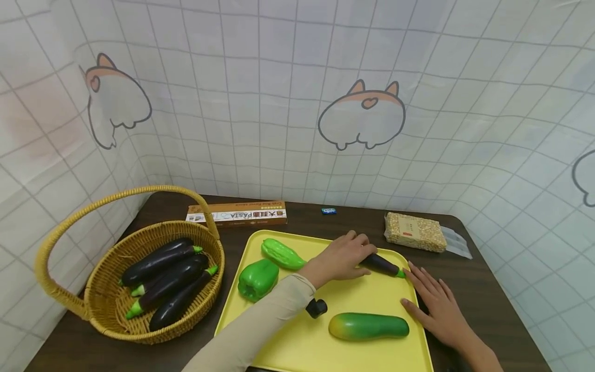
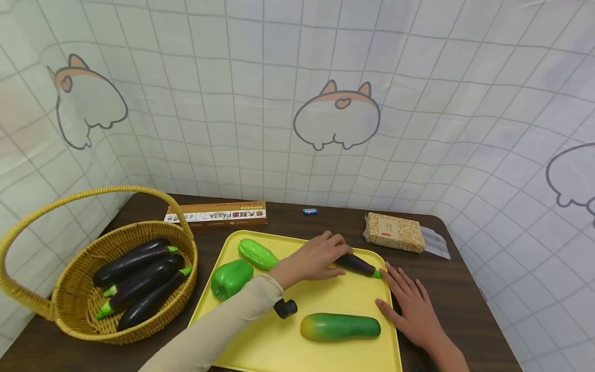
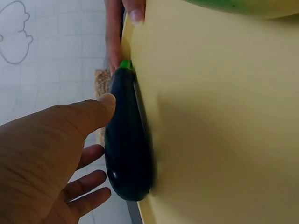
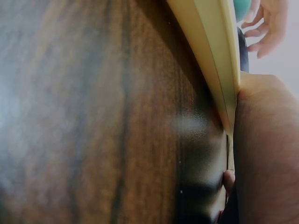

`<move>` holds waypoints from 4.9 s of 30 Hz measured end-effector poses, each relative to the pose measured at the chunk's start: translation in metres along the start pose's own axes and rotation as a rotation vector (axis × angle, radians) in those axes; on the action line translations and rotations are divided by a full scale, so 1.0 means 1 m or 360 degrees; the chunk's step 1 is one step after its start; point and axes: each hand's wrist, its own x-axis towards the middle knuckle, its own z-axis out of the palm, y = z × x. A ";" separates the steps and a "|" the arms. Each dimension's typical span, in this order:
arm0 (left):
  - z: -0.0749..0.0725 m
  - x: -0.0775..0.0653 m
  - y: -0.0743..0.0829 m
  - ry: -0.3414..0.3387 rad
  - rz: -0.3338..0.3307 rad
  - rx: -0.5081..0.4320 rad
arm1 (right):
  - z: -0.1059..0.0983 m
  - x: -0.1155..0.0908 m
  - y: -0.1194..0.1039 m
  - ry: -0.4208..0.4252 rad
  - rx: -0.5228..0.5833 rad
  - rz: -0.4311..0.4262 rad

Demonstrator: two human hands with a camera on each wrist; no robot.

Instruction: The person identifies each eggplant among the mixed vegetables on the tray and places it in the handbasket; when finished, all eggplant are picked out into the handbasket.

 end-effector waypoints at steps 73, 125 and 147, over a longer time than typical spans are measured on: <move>0.002 -0.004 0.012 -0.0252 0.0035 -0.0170 | -0.001 0.000 0.001 0.0018 0.0029 0.0001; -0.121 -0.188 -0.074 0.0418 -0.0274 -0.0356 | 0.002 0.003 0.001 -0.0004 -0.0008 -0.0007; -0.151 -0.284 -0.121 0.0412 -0.0694 -0.0433 | 0.000 0.000 0.000 0.0004 0.0017 -0.0006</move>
